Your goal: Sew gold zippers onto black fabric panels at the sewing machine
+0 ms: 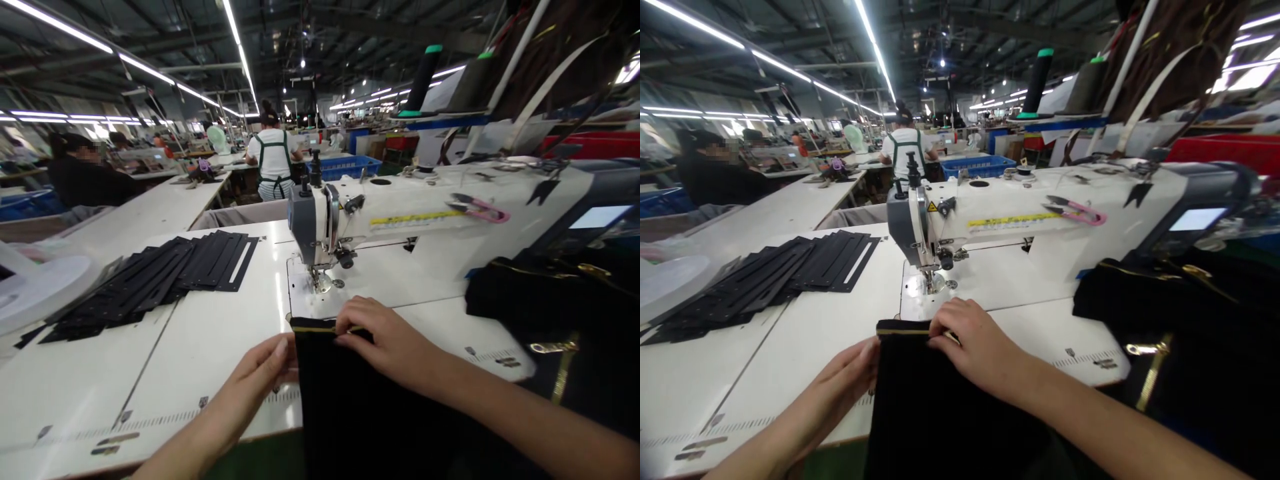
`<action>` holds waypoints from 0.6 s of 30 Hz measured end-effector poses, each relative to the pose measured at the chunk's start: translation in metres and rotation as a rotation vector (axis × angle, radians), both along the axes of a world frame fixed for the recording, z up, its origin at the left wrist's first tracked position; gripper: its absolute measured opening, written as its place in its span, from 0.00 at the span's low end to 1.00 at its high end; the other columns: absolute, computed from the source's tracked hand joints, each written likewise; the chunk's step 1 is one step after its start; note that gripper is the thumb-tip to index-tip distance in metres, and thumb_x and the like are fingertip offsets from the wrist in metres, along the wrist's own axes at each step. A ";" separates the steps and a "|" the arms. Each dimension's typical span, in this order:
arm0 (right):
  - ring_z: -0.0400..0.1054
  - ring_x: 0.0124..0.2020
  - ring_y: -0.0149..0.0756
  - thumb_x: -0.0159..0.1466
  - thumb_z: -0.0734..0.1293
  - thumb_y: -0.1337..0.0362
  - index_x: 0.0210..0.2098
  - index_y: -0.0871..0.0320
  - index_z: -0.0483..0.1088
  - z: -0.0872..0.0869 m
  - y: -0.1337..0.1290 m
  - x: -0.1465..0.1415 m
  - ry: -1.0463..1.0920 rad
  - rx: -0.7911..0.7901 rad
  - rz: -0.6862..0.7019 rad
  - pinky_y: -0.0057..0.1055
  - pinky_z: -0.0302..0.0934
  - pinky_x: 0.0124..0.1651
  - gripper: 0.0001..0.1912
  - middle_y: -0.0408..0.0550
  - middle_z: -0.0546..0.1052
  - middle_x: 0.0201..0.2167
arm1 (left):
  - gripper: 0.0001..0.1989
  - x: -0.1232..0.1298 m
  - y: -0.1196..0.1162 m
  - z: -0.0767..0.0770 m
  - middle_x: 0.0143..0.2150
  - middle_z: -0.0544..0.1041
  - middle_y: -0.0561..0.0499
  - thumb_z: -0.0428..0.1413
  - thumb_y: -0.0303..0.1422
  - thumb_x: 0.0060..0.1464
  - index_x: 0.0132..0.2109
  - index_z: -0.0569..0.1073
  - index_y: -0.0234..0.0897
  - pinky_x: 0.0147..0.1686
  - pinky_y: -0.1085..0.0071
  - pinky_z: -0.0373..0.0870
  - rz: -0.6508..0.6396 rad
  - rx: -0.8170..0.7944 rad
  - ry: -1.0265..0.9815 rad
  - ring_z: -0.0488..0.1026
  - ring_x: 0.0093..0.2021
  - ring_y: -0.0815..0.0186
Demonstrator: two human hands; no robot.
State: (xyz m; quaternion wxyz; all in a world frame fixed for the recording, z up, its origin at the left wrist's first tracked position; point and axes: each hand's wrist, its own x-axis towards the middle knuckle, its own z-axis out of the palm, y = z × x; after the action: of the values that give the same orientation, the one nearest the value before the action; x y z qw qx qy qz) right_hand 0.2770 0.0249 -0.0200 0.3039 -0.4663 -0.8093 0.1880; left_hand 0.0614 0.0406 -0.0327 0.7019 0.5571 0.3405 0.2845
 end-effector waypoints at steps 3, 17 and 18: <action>0.61 0.32 0.34 0.59 0.64 0.74 0.27 0.59 0.63 -0.001 -0.006 -0.001 0.015 -0.001 -0.014 0.31 0.54 0.37 0.07 0.43 0.68 0.27 | 0.15 -0.003 -0.011 0.001 0.38 0.75 0.48 0.55 0.39 0.53 0.45 0.72 0.36 0.41 0.67 0.64 -0.080 -0.048 -0.010 0.69 0.41 0.60; 0.61 0.31 0.31 0.63 0.59 0.65 0.30 0.58 0.63 0.028 -0.030 0.008 0.248 -0.465 0.153 0.26 0.55 0.34 0.06 0.42 0.67 0.28 | 0.11 -0.018 -0.016 0.023 0.31 0.72 0.50 0.48 0.37 0.57 0.34 0.70 0.35 0.37 0.70 0.64 0.038 0.497 0.471 0.68 0.35 0.63; 0.60 0.30 0.30 0.63 0.58 0.66 0.30 0.58 0.62 0.030 -0.029 0.010 0.218 -0.452 0.141 0.25 0.55 0.33 0.06 0.41 0.66 0.27 | 0.11 -0.019 -0.012 0.031 0.34 0.73 0.49 0.47 0.37 0.57 0.36 0.70 0.35 0.39 0.69 0.64 0.045 0.523 0.480 0.68 0.37 0.62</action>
State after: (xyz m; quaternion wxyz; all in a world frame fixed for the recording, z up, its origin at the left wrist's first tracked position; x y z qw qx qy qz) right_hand 0.2870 -0.0039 0.0097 0.2636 -0.4418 -0.7398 0.4337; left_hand 0.0426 0.0282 -0.0019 0.4290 0.7614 0.4234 0.2386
